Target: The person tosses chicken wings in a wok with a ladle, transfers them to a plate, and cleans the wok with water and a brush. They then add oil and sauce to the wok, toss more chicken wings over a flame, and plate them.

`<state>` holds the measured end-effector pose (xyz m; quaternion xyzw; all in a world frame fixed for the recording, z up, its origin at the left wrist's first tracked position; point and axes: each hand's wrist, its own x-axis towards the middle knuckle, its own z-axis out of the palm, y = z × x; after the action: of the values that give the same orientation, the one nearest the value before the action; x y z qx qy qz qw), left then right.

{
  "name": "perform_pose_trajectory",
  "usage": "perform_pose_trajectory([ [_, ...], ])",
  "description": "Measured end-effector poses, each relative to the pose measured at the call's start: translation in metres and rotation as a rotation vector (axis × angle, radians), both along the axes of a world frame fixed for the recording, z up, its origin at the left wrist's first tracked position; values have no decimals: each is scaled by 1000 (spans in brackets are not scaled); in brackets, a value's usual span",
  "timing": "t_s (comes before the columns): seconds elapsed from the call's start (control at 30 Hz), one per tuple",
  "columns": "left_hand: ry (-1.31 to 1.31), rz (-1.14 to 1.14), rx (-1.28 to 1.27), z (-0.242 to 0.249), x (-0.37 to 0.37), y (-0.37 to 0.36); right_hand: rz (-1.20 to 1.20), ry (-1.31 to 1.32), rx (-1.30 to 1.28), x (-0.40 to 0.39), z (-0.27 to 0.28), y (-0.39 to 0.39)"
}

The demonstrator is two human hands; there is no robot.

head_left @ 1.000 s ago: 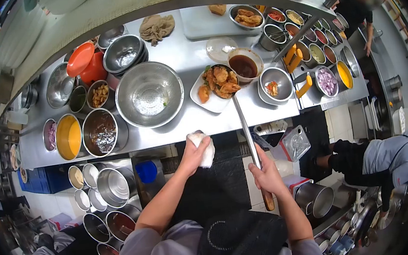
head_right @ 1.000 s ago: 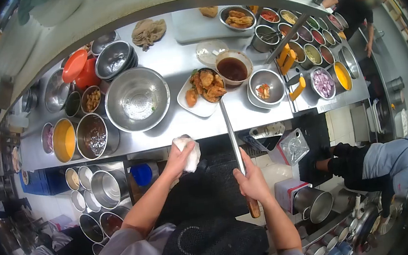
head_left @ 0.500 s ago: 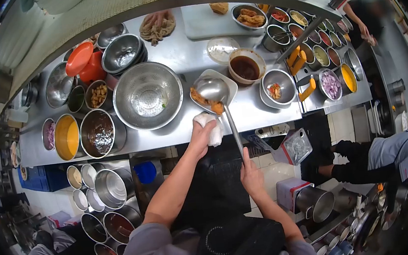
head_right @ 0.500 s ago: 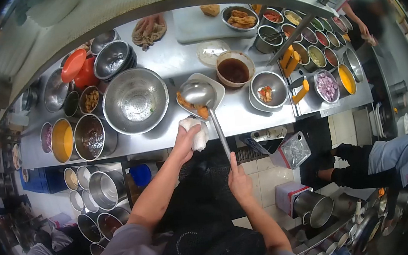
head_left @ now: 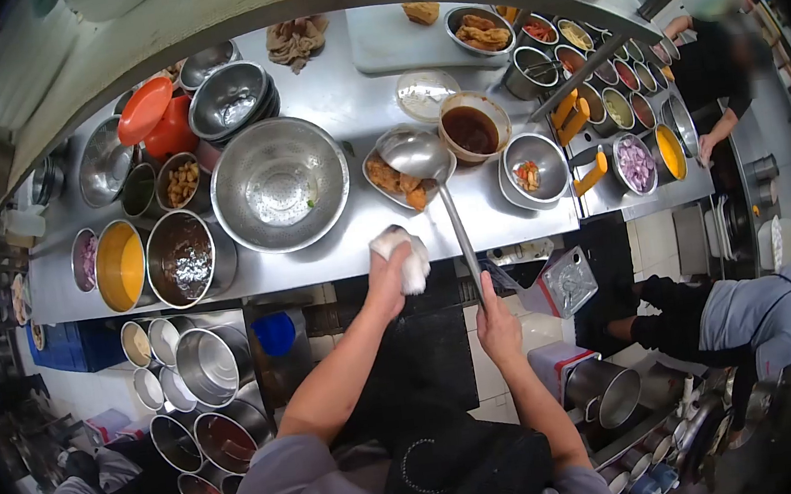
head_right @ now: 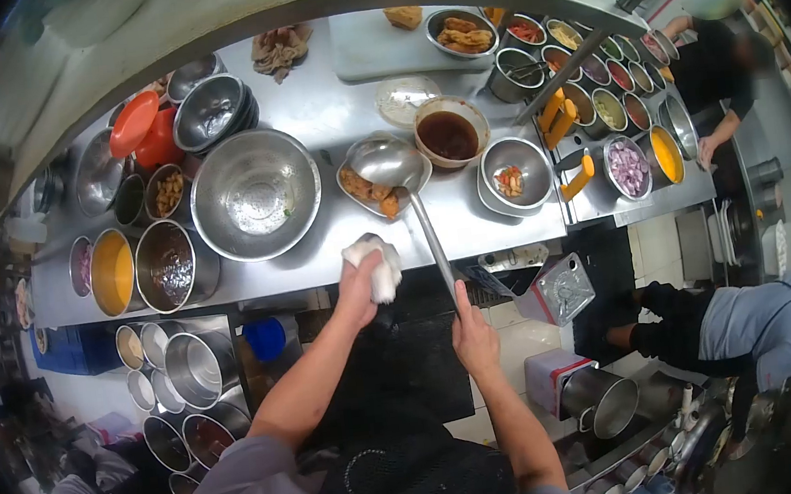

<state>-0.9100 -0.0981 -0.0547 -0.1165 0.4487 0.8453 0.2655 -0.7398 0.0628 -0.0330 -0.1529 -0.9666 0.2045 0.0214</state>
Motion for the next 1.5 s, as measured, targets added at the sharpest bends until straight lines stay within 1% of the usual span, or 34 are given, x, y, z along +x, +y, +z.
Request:
perform_pose_trajectory([
  [0.07, -33, -59, -16, -4, 16, 7, -10, 16, -18, -1, 6, 0],
  [0.1, -50, -104, -14, -7, 21, 13, -7, 82, -49, -4, 11, 2],
  [0.13, -87, -101, -20, -2, 27, 21, -5, 148, -81, -6, 16, 3],
  [0.17, -106, -130, -19, -2, 29, 27, 4, 141, -79, -7, 22, 4],
  [0.27, -107, -150, 30, -7, 31, 46, -61, 99, -235, -6, 51, 3],
  [0.33, -324, -190, 215, -1, 27, 57, -73, 45, -262, -2, 81, 2],
  [0.4, -369, -192, 231, 7, 18, 74, -91, -17, -312, 3, 111, -1],
  [0.43, -415, -193, 242, 8, 14, 86, -98, -19, -309, 6, 120, -3],
  [0.5, -509, -64, 373, -7, -2, 127, -36, 34, -269, 15, 131, -6],
  [0.53, -484, -143, 433, 4, -14, 133, -17, 34, -186, 20, 124, -6],
  [0.57, -459, -224, 493, 15, -24, 138, -30, 34, -181, 22, 120, -3],
  [0.63, -455, -174, 571, 12, -33, 151, -17, -48, -145, 19, 121, -1],
  [0.67, -529, -114, 475, 7, -35, 153, -8, 17, -124, 16, 128, -1],
  [0.7, -527, -121, 475, 11, -36, 153, -14, 21, -121, 14, 134, -3],
  [0.77, -637, 26, 427, 34, -34, 142, -1, 101, -57, 16, 139, -8],
  [0.8, -587, -47, 359, 33, -34, 143, -13, 96, -58, 16, 139, -9],
  [0.83, -460, -249, 497, 16, -36, 143, -13, 32, -56, 16, 138, -9],
  [0.87, -497, -219, 514, 13, -35, 147, -11, -32, -53, 17, 137, -10],
  [0.9, -532, -183, 534, 10, -33, 152, -18, -36, -52, 18, 143, -13],
  [0.97, -550, -197, 519, -1, -33, 151, -25, 46, -44, 18, 158, -20],
  [1.0, -566, -204, 504, -5, -31, 151, -41, 46, -42, 20, 154, -23],
  [1.07, -558, -238, 512, 30, -31, 154, -51, 61, 32, 25, 144, -27],
  [1.1, -544, -261, 520, 41, -31, 158, -69, 61, 36, 25, 148, -28],
  [1.13, -584, -177, 427, 35, -29, 164, -74, -30, 39, 24, 154, -28],
  [1.17, -490, -262, 489, 25, -29, 156, -78, -113, 45, 20, 159, -26],
  [1.23, -591, -181, 412, 6, -29, 154, -101, -76, 63, 24, 162, -30],
  [1.27, -626, -203, 415, -2, -33, 153, -111, -48, 77, 27, 162, -34],
  [1.3, -628, -207, 398, 10, -31, 151, -130, -49, 77, 28, 159, -34],
  [1.37, -592, -315, 500, 38, -34, 147, -74, 6, 155, 24, 148, -31],
  [1.4, -541, -262, 433, 22, -31, 151, -88, 15, 141, 24, 153, -31],
  [1.43, -517, -308, 400, 21, -31, 141, -104, 28, 151, 24, 155, -30],
  [1.5, -517, -279, 372, 21, -30, 130, -110, 87, 80, 35, 156, -37],
])
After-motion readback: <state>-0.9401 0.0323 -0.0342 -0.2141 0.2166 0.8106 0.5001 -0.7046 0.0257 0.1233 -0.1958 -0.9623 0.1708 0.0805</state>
